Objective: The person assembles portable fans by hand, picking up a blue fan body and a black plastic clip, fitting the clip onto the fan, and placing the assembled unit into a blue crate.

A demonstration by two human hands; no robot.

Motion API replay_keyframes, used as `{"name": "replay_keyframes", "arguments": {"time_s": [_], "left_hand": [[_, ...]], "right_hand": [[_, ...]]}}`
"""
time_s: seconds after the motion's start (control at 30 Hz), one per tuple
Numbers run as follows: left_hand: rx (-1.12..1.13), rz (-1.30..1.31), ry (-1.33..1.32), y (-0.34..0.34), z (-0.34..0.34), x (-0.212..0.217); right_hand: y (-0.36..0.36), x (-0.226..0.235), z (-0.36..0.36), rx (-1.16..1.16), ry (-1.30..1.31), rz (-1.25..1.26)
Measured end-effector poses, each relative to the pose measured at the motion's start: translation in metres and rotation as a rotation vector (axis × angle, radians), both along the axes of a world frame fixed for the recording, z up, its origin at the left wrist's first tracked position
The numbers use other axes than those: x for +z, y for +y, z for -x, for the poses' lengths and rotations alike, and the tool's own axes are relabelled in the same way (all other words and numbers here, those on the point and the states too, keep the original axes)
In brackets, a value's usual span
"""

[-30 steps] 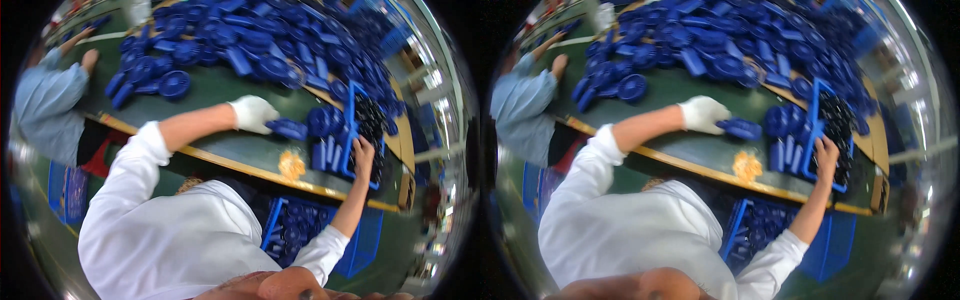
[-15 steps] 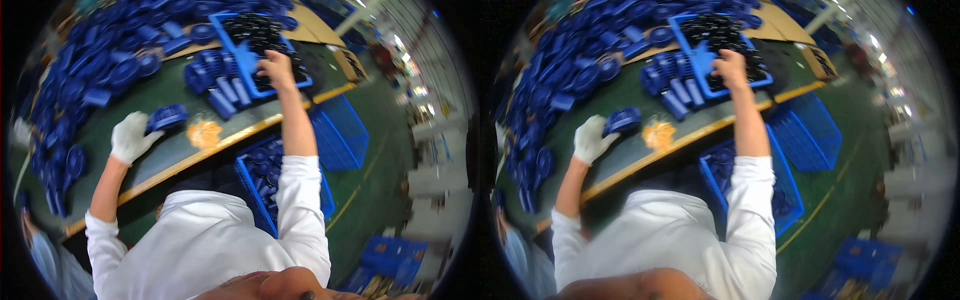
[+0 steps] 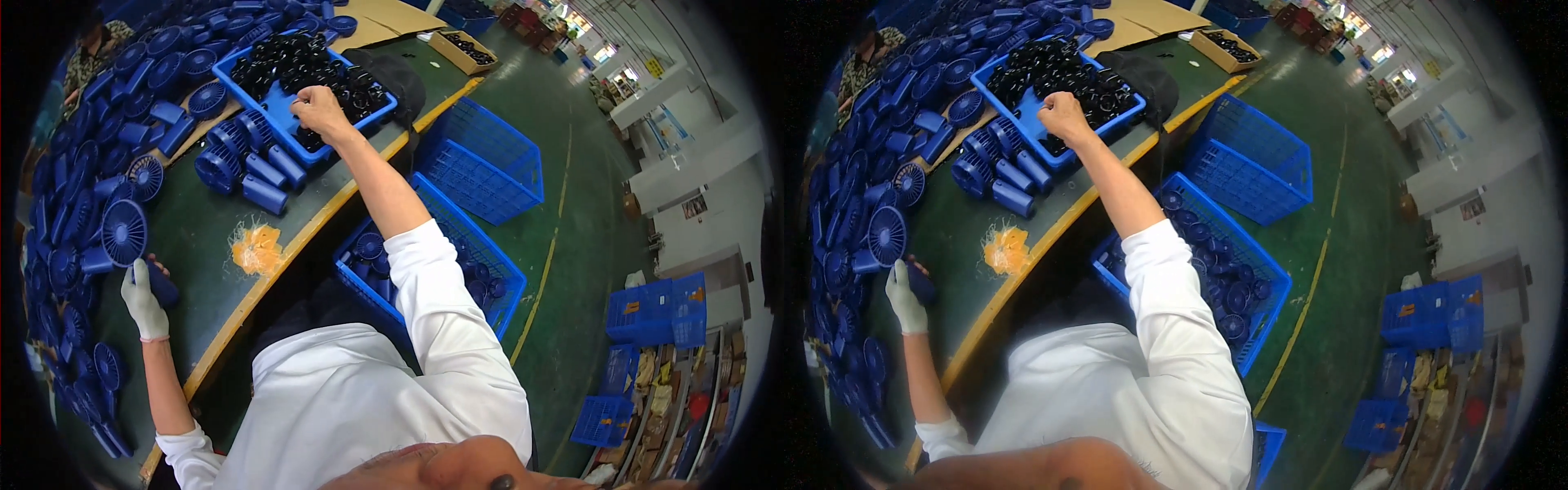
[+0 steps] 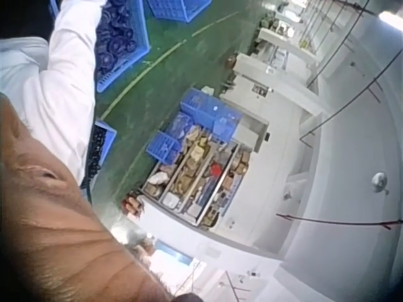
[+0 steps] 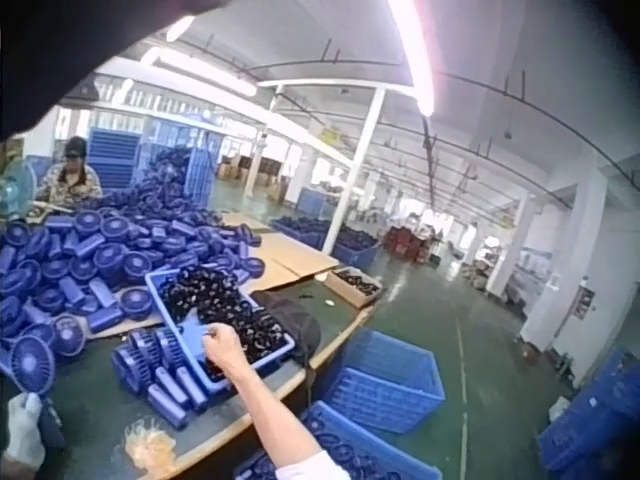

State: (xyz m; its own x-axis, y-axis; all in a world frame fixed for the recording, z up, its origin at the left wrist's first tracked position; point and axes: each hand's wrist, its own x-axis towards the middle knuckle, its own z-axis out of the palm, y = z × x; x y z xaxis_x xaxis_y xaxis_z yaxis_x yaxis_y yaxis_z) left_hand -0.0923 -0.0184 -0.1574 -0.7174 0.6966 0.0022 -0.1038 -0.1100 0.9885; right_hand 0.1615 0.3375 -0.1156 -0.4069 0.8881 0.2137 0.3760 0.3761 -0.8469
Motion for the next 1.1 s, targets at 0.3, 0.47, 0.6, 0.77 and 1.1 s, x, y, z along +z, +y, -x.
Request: {"name": "replay_keyframes", "arguments": {"time_s": [0.3,0.47,0.6,0.77,1.1], "left_hand": [[-0.202,-0.199,-0.206,-0.01,-0.042,0.02],[-0.192,-0.051,-0.078,0.001,-0.055,0.023],[-0.122,0.039,-0.079,-0.002,-0.068,0.037],[-0.107,0.01,0.182,-0.009,-0.068,0.017],[-0.134,0.339,0.589,-0.003,-0.065,0.034]], "right_hand": [[-0.017,-0.003,0.009,0.011,-0.106,-0.45],[-0.135,0.015,0.02,0.31,0.284,0.006],[-0.227,0.003,0.043,0.432,0.54,0.357],[-0.281,-0.022,0.078,0.405,0.816,0.777],[-0.281,-0.035,0.083,0.296,0.672,0.737]]}}
